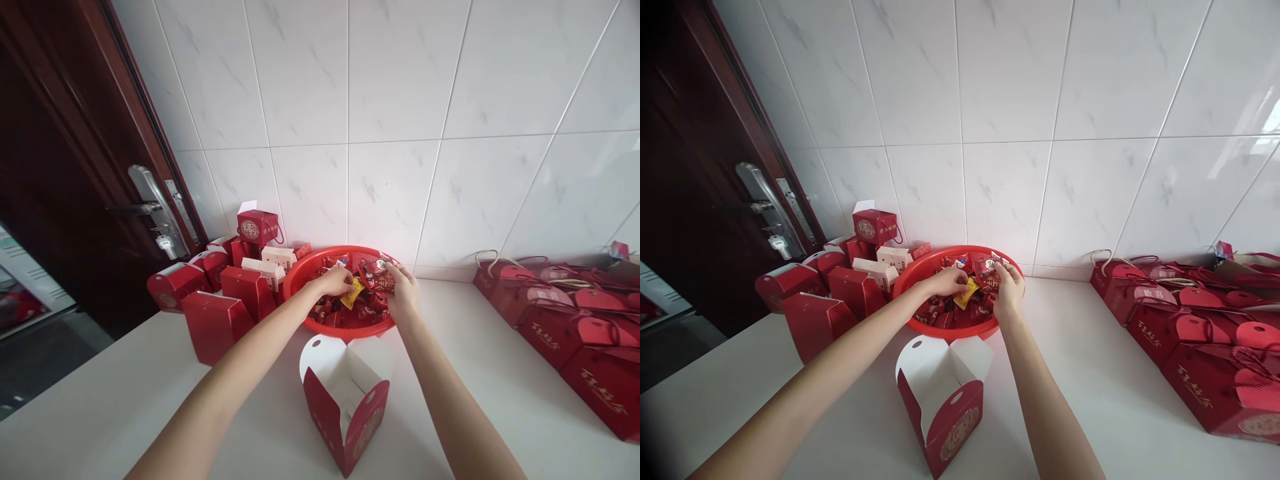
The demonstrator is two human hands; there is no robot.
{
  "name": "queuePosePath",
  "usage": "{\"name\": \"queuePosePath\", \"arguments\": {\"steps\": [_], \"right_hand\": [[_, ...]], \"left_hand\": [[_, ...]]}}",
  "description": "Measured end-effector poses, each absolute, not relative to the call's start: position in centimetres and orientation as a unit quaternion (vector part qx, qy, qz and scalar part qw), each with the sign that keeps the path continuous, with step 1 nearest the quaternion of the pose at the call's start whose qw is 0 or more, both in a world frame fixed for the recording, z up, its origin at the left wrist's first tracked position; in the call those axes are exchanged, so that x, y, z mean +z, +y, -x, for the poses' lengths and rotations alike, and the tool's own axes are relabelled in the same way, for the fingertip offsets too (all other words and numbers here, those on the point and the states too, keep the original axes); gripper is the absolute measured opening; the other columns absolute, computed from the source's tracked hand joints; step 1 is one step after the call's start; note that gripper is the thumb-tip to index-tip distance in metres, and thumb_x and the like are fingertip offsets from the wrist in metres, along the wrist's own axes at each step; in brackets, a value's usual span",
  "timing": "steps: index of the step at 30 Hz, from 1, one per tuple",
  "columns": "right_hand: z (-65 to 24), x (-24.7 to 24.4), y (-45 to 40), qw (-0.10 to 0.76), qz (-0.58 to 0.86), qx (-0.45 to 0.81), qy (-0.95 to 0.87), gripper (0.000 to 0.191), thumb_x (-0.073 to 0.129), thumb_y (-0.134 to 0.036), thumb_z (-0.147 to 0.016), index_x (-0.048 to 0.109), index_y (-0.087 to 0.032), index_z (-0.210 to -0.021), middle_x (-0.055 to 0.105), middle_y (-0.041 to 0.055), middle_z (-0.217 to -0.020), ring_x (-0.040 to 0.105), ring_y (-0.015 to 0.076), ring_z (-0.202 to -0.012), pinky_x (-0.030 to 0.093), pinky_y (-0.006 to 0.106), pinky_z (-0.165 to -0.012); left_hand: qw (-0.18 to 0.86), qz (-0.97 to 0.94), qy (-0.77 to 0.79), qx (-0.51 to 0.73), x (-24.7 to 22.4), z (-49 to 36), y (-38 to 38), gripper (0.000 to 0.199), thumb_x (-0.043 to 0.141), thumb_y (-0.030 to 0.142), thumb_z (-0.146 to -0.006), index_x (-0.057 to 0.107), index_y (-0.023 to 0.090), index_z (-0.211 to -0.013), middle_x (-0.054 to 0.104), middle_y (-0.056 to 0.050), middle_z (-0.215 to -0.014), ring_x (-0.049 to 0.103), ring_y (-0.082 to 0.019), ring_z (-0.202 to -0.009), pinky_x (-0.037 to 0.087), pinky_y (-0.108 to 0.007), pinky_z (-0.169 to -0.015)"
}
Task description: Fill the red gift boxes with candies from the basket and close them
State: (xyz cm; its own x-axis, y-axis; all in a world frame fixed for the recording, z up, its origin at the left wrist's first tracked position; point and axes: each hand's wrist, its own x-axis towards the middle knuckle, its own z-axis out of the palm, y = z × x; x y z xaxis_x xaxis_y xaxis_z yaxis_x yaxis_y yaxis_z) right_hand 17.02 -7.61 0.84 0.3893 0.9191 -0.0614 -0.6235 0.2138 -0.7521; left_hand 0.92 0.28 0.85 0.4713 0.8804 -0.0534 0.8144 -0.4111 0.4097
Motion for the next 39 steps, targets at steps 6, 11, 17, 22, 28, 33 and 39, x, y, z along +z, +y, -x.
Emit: {"name": "queuePosePath", "arguments": {"steps": [6,11,17,22,28,33,39], "right_hand": [[-16.9,1.1,-7.9,0.749,0.361,0.513,-0.212,0.024,0.084,-0.027,-0.054,0.062,-0.022,-0.06,0.067,-0.0028,-0.059,0.064,0.0167,-0.056,0.052,0.026,-0.047],[-16.8,1.5,-8.2,0.746,0.36,0.517,-0.216,0.02,0.083,-0.024,-0.055,0.064,-0.021,-0.062,0.069,-0.0027,-0.061,0.063,0.0157,-0.058,0.051,0.025,-0.049],[-16.8,1.5,-8.2,0.745,0.365,0.515,-0.216,0.021,0.083,-0.025,-0.055,0.063,-0.021,-0.061,0.068,-0.0031,-0.059,0.063,0.0156,-0.056,0.049,0.025,-0.047],[-16.8,1.3,-8.0,0.745,0.363,0.519,-0.21,0.022,0.084,-0.025,-0.053,0.063,-0.021,-0.061,0.068,-0.003,-0.057,0.064,0.0164,-0.055,0.05,0.025,-0.046],[-16.9,0.6,-7.5,0.746,0.35,0.516,-0.233,0.026,0.087,-0.029,-0.052,0.065,-0.022,-0.063,0.07,-0.0023,-0.059,0.066,0.0177,-0.055,0.054,0.027,-0.05],[-16.9,0.6,-7.5,0.745,0.347,0.517,-0.24,0.025,0.087,-0.029,-0.052,0.065,-0.021,-0.062,0.071,-0.0013,-0.06,0.066,0.0179,-0.056,0.054,0.028,-0.052],[-16.8,0.8,-7.8,0.735,0.362,0.522,-0.239,0.023,0.086,-0.03,-0.054,0.066,-0.022,-0.064,0.07,-0.0021,-0.059,0.063,0.0166,-0.053,0.051,0.026,-0.048]], "left_hand": [[0.208,-0.826,0.511,0.118,0.9,-0.9,0.1,0.019,0.064,0.025,-0.084,0.071,0.016,-0.1,0.077,-0.007,-0.099,0.07,-0.022,-0.089,0.051,-0.026,-0.072],[0.22,-0.822,0.508,0.135,1.3,-1.0,-0.2,0.019,0.064,0.031,-0.087,0.071,0.016,-0.097,0.077,-0.007,-0.102,0.07,-0.022,-0.095,0.051,-0.027,-0.079],[0.294,-0.807,0.503,0.098,1.1,-1.0,-0.1,0.025,0.049,0.024,-0.094,0.072,0.017,-0.087,0.078,-0.005,-0.085,0.074,-0.019,-0.083,0.055,-0.027,-0.077],[0.307,-0.815,0.488,0.059,0.9,-0.8,-0.1,0.02,0.06,0.009,-0.077,0.075,0.02,-0.086,0.079,-0.001,-0.09,0.073,-0.017,-0.09,0.053,-0.023,-0.081],[0.284,-0.829,0.481,-0.011,1.0,-0.7,-0.4,0.034,0.079,0.018,-0.06,0.078,0.02,-0.094,0.078,-0.001,-0.096,0.07,-0.021,-0.089,0.05,-0.024,-0.072],[0.287,-0.825,0.486,-0.031,0.8,-0.8,-0.6,0.035,0.077,0.015,-0.058,0.078,0.02,-0.093,0.076,0.0,-0.083,0.069,-0.022,-0.082,0.048,-0.025,-0.066],[0.305,-0.814,0.46,0.18,1.7,-0.4,-0.2,0.022,0.069,0.012,-0.066,0.077,0.019,-0.085,0.078,-0.003,-0.087,0.071,-0.023,-0.087,0.052,-0.028,-0.077]]}}
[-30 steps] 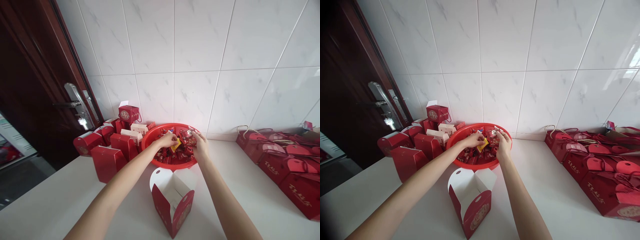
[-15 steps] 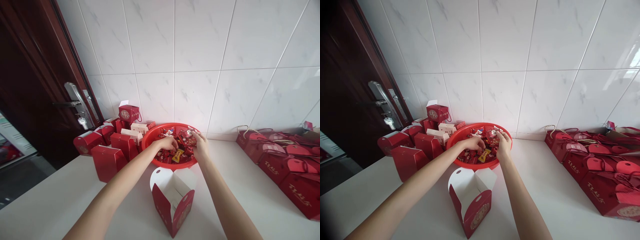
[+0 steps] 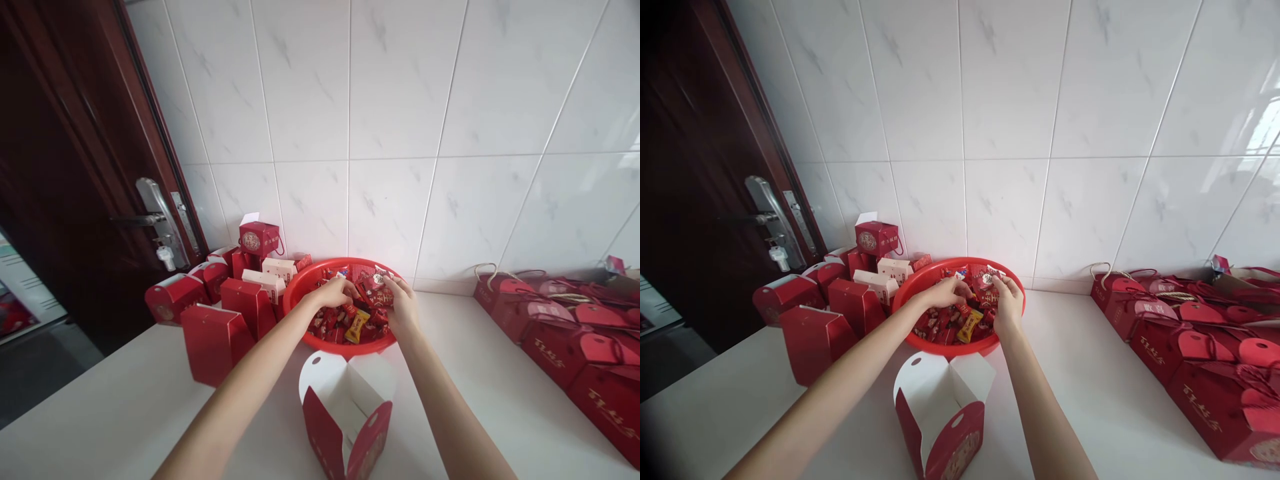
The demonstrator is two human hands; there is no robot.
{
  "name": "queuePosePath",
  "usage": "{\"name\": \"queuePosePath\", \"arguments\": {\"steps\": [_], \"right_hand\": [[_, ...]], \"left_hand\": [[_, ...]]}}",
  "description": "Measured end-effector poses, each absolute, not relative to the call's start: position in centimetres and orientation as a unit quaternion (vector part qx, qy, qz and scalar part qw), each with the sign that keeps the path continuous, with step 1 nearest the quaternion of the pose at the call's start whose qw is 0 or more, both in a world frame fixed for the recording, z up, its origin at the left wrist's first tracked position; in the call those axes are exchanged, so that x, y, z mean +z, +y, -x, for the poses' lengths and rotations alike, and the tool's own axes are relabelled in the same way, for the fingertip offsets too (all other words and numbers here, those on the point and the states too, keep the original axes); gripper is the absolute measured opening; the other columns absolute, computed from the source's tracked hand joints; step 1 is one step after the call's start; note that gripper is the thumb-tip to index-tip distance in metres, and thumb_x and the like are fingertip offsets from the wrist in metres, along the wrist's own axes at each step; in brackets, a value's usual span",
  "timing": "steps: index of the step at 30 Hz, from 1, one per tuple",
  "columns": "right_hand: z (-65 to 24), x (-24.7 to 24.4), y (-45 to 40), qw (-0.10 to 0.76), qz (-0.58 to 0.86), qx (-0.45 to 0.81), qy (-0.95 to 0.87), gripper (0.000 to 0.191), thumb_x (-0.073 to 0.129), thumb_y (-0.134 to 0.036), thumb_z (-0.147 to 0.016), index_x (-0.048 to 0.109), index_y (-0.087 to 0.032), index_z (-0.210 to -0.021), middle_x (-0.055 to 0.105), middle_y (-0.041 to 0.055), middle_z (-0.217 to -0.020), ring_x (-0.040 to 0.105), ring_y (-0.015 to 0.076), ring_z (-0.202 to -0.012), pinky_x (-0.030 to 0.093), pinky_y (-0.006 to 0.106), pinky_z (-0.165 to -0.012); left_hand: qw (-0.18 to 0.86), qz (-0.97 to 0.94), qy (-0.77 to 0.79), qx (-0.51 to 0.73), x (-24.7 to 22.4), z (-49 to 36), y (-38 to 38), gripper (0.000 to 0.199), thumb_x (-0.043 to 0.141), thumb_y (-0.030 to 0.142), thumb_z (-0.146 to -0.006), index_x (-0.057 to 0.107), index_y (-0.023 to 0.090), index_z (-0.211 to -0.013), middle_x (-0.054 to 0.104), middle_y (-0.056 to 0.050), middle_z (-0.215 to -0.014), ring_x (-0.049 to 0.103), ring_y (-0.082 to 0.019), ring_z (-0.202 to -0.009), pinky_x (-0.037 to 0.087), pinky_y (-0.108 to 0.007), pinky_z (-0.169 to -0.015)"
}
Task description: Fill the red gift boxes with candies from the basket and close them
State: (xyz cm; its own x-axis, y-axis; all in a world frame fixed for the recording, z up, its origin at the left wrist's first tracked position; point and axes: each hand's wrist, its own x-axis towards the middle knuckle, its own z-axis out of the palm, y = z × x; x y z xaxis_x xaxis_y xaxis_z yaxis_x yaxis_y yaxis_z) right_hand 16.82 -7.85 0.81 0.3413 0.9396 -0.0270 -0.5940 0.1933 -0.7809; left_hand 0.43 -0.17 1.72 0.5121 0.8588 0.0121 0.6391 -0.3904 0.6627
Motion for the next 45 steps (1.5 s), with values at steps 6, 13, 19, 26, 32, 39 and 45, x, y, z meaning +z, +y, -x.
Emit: {"name": "queuePosePath", "arguments": {"steps": [6,13,19,26,32,39,45], "right_hand": [[-16.7,0.6,-7.7,0.737,0.366,0.508,-0.255,0.028,0.087,-0.036,-0.054,0.066,-0.023,-0.067,0.072,-0.0014,-0.065,0.066,0.0177,-0.058,0.053,0.027,-0.051],[-16.7,0.6,-7.8,0.725,0.385,0.5,-0.276,0.032,0.088,-0.039,-0.053,0.067,-0.022,-0.068,0.071,-0.0014,-0.065,0.063,0.0156,-0.057,0.052,0.026,-0.052],[-16.8,0.9,-8.0,0.687,0.393,0.516,-0.328,0.033,0.09,-0.039,-0.052,0.068,-0.021,-0.07,0.072,0.0003,-0.068,0.062,0.0153,-0.056,0.047,0.025,-0.047],[-16.9,1.2,-8.5,0.657,0.393,0.519,-0.379,0.039,0.094,-0.042,-0.048,0.07,-0.021,-0.071,0.071,-0.0011,-0.068,0.061,0.0147,-0.058,0.049,0.025,-0.051],[-16.9,1.1,-8.6,0.654,0.383,0.524,-0.388,0.043,0.095,-0.047,-0.047,0.069,-0.021,-0.07,0.07,-0.0015,-0.066,0.061,0.0144,-0.06,0.05,0.025,-0.056],[-16.9,1.2,-8.9,0.659,0.374,0.506,-0.411,0.04,0.094,-0.046,-0.051,0.069,-0.02,-0.069,0.069,-0.0026,-0.064,0.06,0.0141,-0.058,0.048,0.026,-0.055],[-16.9,1.3,-8.9,0.659,0.368,0.51,-0.412,0.039,0.093,-0.046,-0.052,0.07,-0.021,-0.07,0.07,-0.0018,-0.064,0.064,0.0163,-0.061,0.052,0.027,-0.058]], "left_hand": [[0.342,-0.693,0.376,0.512,3.1,-0.2,-1.6,0.024,0.072,0.028,-0.074,0.076,0.016,-0.095,0.078,-0.008,-0.105,0.069,-0.024,-0.102,0.054,-0.037,-0.093],[0.415,-0.596,0.367,0.581,2.3,0.0,-4.7,0.035,0.081,0.042,-0.07,0.075,0.016,-0.092,0.077,-0.008,-0.101,0.071,-0.023,-0.096,0.055,-0.037,-0.091],[0.429,-0.631,0.341,0.549,2.1,0.1,-4.8,0.029,0.08,0.039,-0.069,0.075,0.017,-0.086,0.078,-0.008,-0.096,0.071,-0.024,-0.095,0.056,-0.037,-0.088],[0.374,-0.681,0.322,0.541,1.4,0.2,-4.4,0.021,0.075,0.034,-0.075,0.076,0.018,-0.088,0.079,-0.009,-0.099,0.071,-0.024,-0.099,0.055,-0.036,-0.091],[0.401,-0.713,0.318,0.48,2.6,0.9,-5.4,0.026,0.073,0.038,-0.081,0.074,0.016,-0.095,0.076,-0.007,-0.095,0.065,-0.014,-0.065,0.055,-0.027,-0.06],[0.432,-0.804,0.265,0.313,7.3,3.2,-9.9,0.024,0.076,0.034,-0.08,0.079,0.021,-0.101,0.078,-0.006,-0.095,0.071,-0.017,-0.067,0.057,-0.026,-0.061],[0.374,-0.85,0.286,0.236,8.9,3.5,-12.6,0.024,0.08,0.023,-0.073,0.082,0.027,-0.096,0.077,0.002,-0.076,0.068,-0.013,-0.051,0.05,-0.02,-0.05]]}}
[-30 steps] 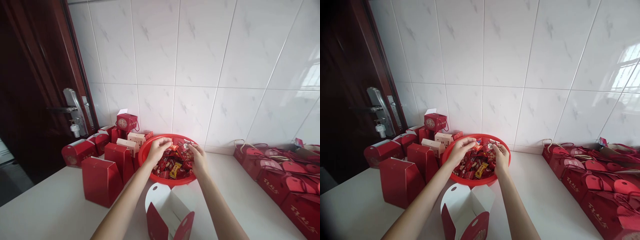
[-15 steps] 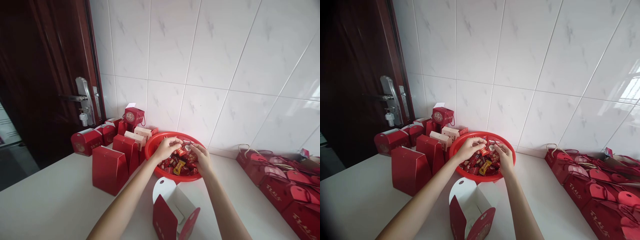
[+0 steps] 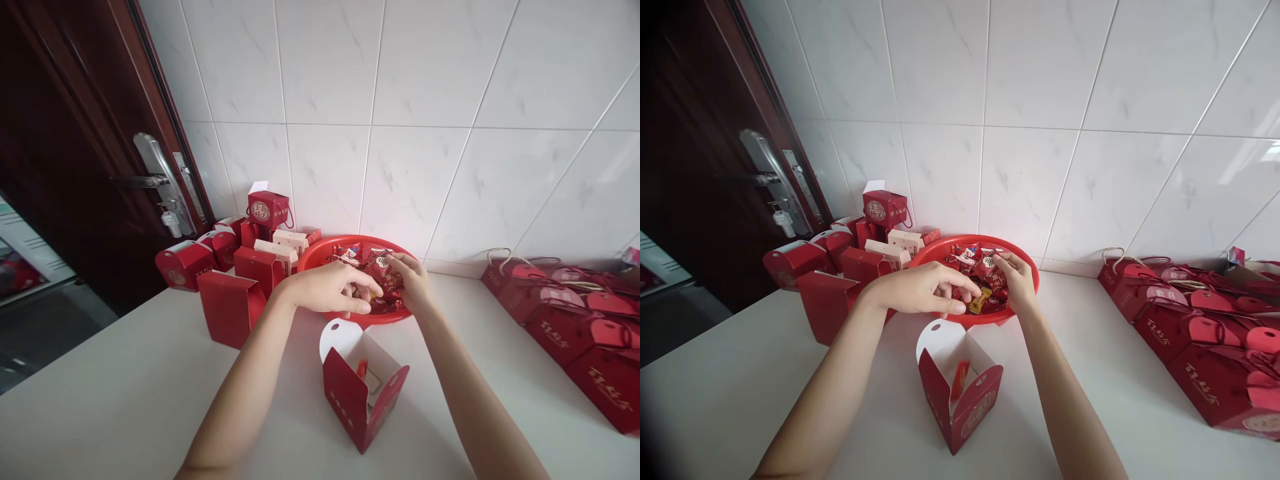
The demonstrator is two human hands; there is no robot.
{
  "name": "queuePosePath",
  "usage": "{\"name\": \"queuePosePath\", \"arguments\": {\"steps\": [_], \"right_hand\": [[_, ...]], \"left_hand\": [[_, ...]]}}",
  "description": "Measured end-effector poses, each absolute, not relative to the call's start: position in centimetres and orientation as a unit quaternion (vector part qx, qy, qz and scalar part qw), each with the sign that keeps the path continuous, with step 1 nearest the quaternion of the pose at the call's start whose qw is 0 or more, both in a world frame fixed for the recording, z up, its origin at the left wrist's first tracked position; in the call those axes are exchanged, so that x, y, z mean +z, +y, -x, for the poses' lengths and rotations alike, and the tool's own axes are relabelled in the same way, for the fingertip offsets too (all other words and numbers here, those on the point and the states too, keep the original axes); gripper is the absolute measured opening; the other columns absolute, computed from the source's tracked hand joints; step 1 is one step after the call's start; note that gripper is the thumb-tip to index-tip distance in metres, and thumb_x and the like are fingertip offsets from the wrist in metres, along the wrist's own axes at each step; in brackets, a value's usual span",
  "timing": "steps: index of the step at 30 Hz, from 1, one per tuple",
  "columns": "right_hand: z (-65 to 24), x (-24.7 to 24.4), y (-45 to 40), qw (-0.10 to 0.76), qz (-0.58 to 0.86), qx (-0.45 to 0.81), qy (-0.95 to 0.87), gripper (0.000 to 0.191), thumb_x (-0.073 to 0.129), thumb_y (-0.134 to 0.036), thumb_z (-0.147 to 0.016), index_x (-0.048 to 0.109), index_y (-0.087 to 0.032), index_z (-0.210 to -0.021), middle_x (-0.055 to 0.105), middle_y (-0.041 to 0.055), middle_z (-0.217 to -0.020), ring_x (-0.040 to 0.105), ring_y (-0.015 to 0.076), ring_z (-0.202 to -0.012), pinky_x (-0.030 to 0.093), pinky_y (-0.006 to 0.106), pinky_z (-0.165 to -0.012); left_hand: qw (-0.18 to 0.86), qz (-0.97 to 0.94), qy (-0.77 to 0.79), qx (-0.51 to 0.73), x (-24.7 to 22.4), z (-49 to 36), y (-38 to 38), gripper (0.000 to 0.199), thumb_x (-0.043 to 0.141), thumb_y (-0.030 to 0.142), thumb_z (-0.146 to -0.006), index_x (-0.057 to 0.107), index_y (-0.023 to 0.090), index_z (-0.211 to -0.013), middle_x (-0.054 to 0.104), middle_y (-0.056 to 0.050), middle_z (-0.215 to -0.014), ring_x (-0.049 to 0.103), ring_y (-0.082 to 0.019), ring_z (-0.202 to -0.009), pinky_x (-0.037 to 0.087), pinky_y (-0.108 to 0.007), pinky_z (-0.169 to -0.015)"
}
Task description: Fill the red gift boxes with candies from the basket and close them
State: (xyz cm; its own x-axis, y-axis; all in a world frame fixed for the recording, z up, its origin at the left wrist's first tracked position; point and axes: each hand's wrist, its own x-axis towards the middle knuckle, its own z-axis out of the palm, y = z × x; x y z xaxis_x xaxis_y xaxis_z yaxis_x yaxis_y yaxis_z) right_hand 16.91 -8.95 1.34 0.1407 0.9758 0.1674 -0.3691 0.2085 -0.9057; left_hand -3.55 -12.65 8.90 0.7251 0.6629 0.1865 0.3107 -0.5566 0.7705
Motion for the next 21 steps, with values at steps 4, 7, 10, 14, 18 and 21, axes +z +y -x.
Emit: {"name": "queuePosePath", "arguments": {"steps": [4,7,10,14,18,21], "right_hand": [[-16.8,1.7,-9.3,0.661,0.375,0.503,-0.413,0.04,0.094,-0.049,-0.051,0.07,-0.022,-0.069,0.07,-0.0018,-0.064,0.064,0.0161,-0.06,0.051,0.026,-0.057],[-16.4,2.2,-9.8,0.648,0.364,0.512,-0.43,0.037,0.093,-0.049,-0.056,0.071,-0.023,-0.071,0.072,-0.002,-0.067,0.066,0.016,-0.062,0.052,0.025,-0.058],[-16.0,3.0,-10.5,0.649,0.344,0.511,-0.447,0.038,0.094,-0.049,-0.056,0.071,-0.022,-0.072,0.073,-0.0008,-0.07,0.067,0.0167,-0.065,0.053,0.027,-0.061],[-15.7,4.3,-11.4,0.653,0.326,0.511,-0.455,0.038,0.095,-0.046,-0.054,0.071,-0.021,-0.07,0.073,-0.0007,-0.071,0.066,0.0167,-0.065,0.054,0.028,-0.064],[-15.8,5.5,-12.4,0.645,0.325,0.497,-0.481,0.039,0.095,-0.048,-0.055,0.071,-0.022,-0.07,0.073,0.0,-0.071,0.066,0.0156,-0.064,0.054,0.026,-0.062],[-16.1,6.2,-13.0,0.629,0.332,0.497,-0.497,0.04,0.095,-0.051,-0.055,0.072,-0.021,-0.069,0.073,0.0009,-0.07,0.066,0.0156,-0.061,0.054,0.026,-0.059]], "left_hand": [[0.269,-0.862,0.329,0.276,8.4,3.1,-12.2,0.009,0.073,0.027,-0.08,0.08,0.024,-0.086,0.076,0.0,-0.076,0.071,-0.017,-0.065,0.051,-0.022,-0.055],[0.229,-0.834,0.392,0.312,7.8,2.6,-11.7,0.016,0.069,0.036,-0.086,0.076,0.022,-0.089,0.074,-0.001,-0.076,0.07,-0.019,-0.069,0.052,-0.025,-0.057],[0.218,-0.803,0.417,0.366,7.2,2.1,-11.4,0.026,0.071,0.047,-0.085,0.072,0.021,-0.089,0.073,-0.001,-0.078,0.069,-0.018,-0.068,0.051,-0.025,-0.058],[0.231,-0.782,0.415,0.404,7.0,1.7,-11.3,0.03,0.073,0.049,-0.083,0.069,0.021,-0.093,0.074,-0.002,-0.082,0.069,-0.019,-0.074,0.052,-0.026,-0.062],[0.31,-0.769,0.379,0.411,7.6,1.5,-11.8,0.026,0.075,0.04,-0.083,0.069,0.02,-0.099,0.074,-0.002,-0.086,0.071,-0.019,-0.078,0.056,-0.028,-0.069],[0.343,-0.756,0.34,0.442,8.2,1.6,-12.3,0.029,0.076,0.036,-0.082,0.071,0.019,-0.104,0.076,-0.003,-0.093,0.072,-0.019,-0.083,0.059,-0.029,-0.074]]}}
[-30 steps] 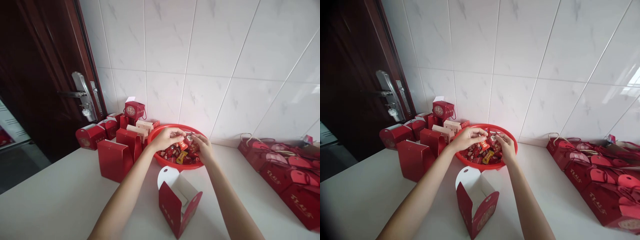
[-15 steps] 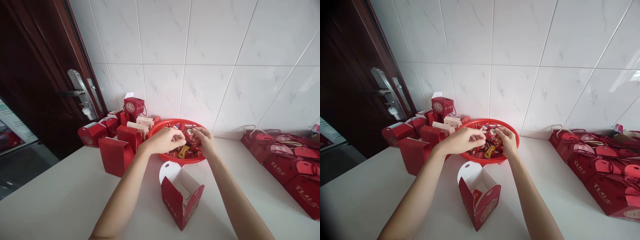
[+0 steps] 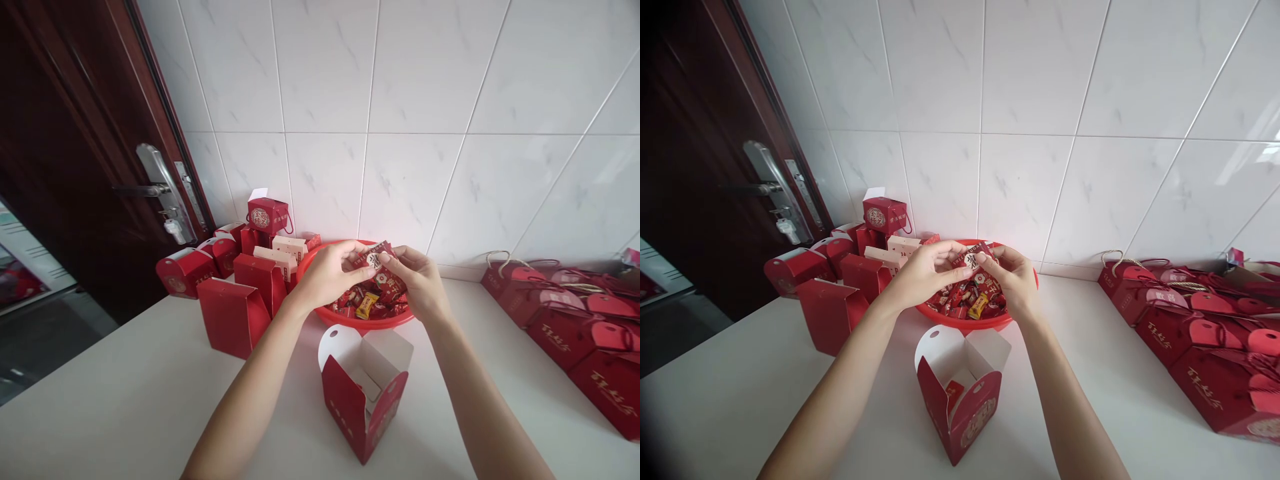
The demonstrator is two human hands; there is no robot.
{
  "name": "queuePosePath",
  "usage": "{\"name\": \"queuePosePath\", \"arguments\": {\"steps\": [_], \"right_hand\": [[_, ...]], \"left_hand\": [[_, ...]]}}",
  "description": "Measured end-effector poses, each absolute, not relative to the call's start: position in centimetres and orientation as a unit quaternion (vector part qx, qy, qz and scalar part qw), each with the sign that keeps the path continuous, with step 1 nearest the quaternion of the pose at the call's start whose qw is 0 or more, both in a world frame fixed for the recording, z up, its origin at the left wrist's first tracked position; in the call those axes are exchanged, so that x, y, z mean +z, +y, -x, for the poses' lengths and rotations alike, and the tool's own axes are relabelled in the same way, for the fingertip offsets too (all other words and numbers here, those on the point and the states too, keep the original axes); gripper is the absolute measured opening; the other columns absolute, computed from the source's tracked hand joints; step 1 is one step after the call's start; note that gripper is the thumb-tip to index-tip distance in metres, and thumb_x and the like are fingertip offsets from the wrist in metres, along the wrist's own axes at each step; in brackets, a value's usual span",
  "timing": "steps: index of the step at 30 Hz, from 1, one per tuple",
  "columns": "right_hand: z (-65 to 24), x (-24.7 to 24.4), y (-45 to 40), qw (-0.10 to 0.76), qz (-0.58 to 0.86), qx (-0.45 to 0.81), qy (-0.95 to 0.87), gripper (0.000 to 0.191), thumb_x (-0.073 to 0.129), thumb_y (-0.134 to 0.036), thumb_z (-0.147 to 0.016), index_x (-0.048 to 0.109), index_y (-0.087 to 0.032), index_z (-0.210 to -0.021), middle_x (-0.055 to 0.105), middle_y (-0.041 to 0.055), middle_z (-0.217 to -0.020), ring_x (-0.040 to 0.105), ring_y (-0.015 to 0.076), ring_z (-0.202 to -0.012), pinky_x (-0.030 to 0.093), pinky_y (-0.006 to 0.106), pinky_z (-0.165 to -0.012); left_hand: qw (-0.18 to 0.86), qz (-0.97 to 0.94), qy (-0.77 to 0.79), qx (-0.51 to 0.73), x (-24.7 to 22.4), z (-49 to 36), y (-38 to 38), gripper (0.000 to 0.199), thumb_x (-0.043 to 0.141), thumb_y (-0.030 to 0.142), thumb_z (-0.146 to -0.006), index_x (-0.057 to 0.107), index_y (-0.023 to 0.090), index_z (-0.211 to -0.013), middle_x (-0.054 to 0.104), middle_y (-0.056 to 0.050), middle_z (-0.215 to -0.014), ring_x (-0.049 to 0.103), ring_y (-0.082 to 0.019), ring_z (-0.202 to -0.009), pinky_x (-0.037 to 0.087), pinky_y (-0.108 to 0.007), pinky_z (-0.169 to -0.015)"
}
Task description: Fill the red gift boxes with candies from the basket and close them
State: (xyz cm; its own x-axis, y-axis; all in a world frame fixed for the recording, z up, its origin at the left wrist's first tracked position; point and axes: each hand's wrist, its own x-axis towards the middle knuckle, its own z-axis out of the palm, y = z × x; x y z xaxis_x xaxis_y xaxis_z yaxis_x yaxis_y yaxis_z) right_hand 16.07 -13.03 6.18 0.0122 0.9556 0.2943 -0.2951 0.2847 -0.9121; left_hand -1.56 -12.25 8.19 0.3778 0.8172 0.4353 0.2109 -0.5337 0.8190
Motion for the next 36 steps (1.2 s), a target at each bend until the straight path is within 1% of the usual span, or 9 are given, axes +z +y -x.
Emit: {"name": "queuePosePath", "arguments": {"steps": [7,11,16,19,24,26,29,33,36], "right_hand": [[-16.7,7.2,-14.1,0.595,0.317,0.521,-0.523,0.039,0.094,-0.05,-0.058,0.073,-0.02,-0.072,0.075,0.0024,-0.072,0.067,0.0163,-0.061,0.056,0.028,-0.061],[-16.7,7.9,-14.8,0.586,0.322,0.536,-0.516,0.04,0.095,-0.049,-0.056,0.068,-0.019,-0.063,0.071,0.0006,-0.068,0.063,0.014,-0.057,0.052,0.025,-0.055],[-16.7,8.3,-15.2,0.569,0.325,0.563,-0.504,0.043,0.096,-0.046,-0.054,0.063,-0.019,-0.057,0.067,-0.0011,-0.062,0.06,0.0128,-0.055,0.05,0.023,-0.052],[-16.6,8.2,-15.1,0.567,0.322,0.562,-0.509,0.043,0.096,-0.048,-0.054,0.065,-0.019,-0.06,0.069,-0.0004,-0.064,0.061,0.013,-0.055,0.051,0.024,-0.054],[-16.5,8.0,-15.1,0.592,0.321,0.517,-0.528,0.039,0.094,-0.05,-0.058,0.071,-0.02,-0.067,0.074,0.0029,-0.072,0.066,0.0157,-0.061,0.054,0.027,-0.059],[-16.5,8.0,-15.2,0.599,0.321,0.505,-0.532,0.038,0.094,-0.05,-0.059,0.072,-0.02,-0.067,0.074,0.0029,-0.072,0.066,0.0158,-0.061,0.054,0.027,-0.059],[-16.6,8.0,-15.3,0.6,0.326,0.495,-0.537,0.038,0.094,-0.05,-0.06,0.072,-0.02,-0.065,0.073,0.0026,-0.069,0.065,0.0154,-0.06,0.052,0.026,-0.057],[-16.7,8.1,-15.4,0.584,0.343,0.496,-0.544,0.041,0.092,-0.051,-0.061,0.067,-0.019,-0.058,0.066,0.0004,-0.059,0.058,0.0132,-0.054,0.045,0.025,-0.051],[-16.7,8.2,-15.4,0.574,0.339,0.512,-0.543,0.043,0.092,-0.049,-0.061,0.064,-0.018,-0.055,0.061,-0.0016,-0.054,0.052,0.0103,-0.049,0.039,0.023,-0.047]], "left_hand": [[0.306,-0.741,0.322,0.504,8.9,2.1,-12.8,0.035,0.077,0.034,-0.08,0.071,0.018,-0.111,0.076,-0.006,-0.103,0.072,-0.02,-0.091,0.06,-0.031,-0.083],[0.267,-0.756,0.292,0.521,8.9,2.4,-13.1,0.035,0.077,0.032,-0.082,0.071,0.019,-0.114,0.075,-0.006,-0.107,0.07,-0.019,-0.093,0.058,-0.03,-0.087],[0.266,-0.772,0.251,0.519,9.1,2.7,-13.3,0.036,0.077,0.031,-0.084,0.07,0.018,-0.116,0.073,-0.005,-0.1,0.069,-0.016,-0.087,0.058,-0.027,-0.082],[0.28,-0.772,0.258,0.509,9.1,2.7,-13.3,0.038,0.076,0.033,-0.084,0.068,0.019,-0.119,0.073,-0.005,-0.098,0.07,-0.017,-0.086,0.059,-0.027,-0.08],[0.288,-0.769,0.291,0.491,8.9,2.5,-13.2,0.041,0.079,0.037,-0.081,0.071,0.02,-0.118,0.074,-0.006,-0.107,0.071,-0.019,-0.095,0.059,-0.029,-0.084],[0.287,-0.765,0.302,0.492,8.8,2.4,-13.2,0.044,0.081,0.036,-0.079,0.072,0.02,-0.119,0.075,-0.005,-0.103,0.071,-0.02,-0.094,0.059,-0.03,-0.085],[0.286,-0.759,0.306,0.498,8.8,2.3,-13.2,0.042,0.08,0.034,-0.079,0.073,0.019,-0.118,0.076,-0.005,-0.1,0.071,-0.019,-0.091,0.06,-0.031,-0.083],[0.288,-0.763,0.291,0.499,8.9,2.4,-13.1,0.039,0.08,0.032,-0.078,0.075,0.018,-0.114,0.076,-0.008,-0.112,0.071,-0.021,-0.097,0.059,-0.032,-0.087],[0.299,-0.763,0.279,0.501,8.9,2.5,-12.9,0.039,0.081,0.032,-0.077,0.075,0.016,-0.113,0.076,-0.009,-0.112,0.071,-0.022,-0.099,0.059,-0.032,-0.088]]}}
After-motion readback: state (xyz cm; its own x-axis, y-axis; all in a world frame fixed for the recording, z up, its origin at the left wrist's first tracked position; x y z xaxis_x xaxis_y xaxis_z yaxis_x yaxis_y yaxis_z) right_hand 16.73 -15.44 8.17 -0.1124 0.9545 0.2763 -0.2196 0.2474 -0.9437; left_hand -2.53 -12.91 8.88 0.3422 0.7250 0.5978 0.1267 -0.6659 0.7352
